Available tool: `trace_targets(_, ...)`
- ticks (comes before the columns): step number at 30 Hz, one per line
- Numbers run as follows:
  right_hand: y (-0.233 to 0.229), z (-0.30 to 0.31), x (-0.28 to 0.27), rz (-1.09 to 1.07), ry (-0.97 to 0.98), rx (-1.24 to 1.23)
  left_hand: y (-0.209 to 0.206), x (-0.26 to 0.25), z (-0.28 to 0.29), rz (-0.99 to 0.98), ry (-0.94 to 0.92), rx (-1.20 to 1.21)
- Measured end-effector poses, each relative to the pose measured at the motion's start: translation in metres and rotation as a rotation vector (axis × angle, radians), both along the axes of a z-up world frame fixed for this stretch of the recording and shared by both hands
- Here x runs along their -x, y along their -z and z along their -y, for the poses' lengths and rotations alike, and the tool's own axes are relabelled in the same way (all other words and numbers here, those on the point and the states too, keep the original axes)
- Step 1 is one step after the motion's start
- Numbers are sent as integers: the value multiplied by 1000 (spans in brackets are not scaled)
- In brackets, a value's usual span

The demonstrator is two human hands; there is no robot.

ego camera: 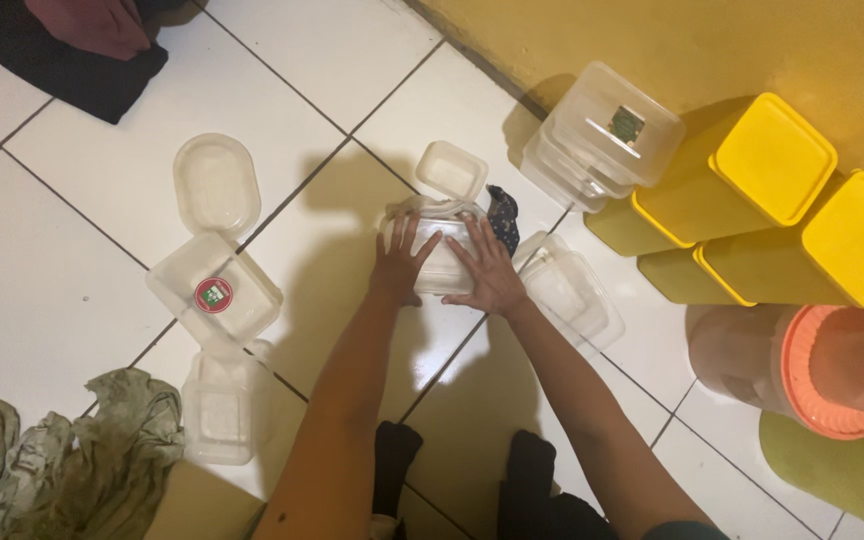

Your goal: The person kneels on a tiled floor and wipes several translucent plastic containers with a dark cloth. They handle each container one at a time, wiping the exterior and interior, then place them into a stack against the wall.

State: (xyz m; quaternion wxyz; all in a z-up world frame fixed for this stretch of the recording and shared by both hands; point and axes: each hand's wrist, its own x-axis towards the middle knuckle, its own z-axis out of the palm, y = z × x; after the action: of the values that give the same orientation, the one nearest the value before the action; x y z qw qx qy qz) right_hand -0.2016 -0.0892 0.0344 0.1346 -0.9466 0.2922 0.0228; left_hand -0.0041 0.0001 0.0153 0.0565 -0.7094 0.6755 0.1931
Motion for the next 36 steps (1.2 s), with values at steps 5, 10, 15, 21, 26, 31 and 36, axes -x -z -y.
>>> trace_targets(5,-6,-1,-2,-80,6,-17,-3,0,1,-15,-13,-15)
trace_targets(10,-6,1,-2,-75,-5,-19,3,5,-3,68,-36,115)
trace_targets(15,-3,2,-2,23,32,-71,12,11,-6,74,-62,184)
trace_targets(21,-9,28,-22,178,102,138,19,11,-4,173,-50,175)
trace_targets(26,8,21,-32,325,194,111,17,10,-7,131,-61,208)
trace_targets(31,27,9,-23,87,148,49,3,13,-10,123,-27,169)
trace_targets(36,25,8,-23,47,131,67,-6,-5,-15,-125,21,126)
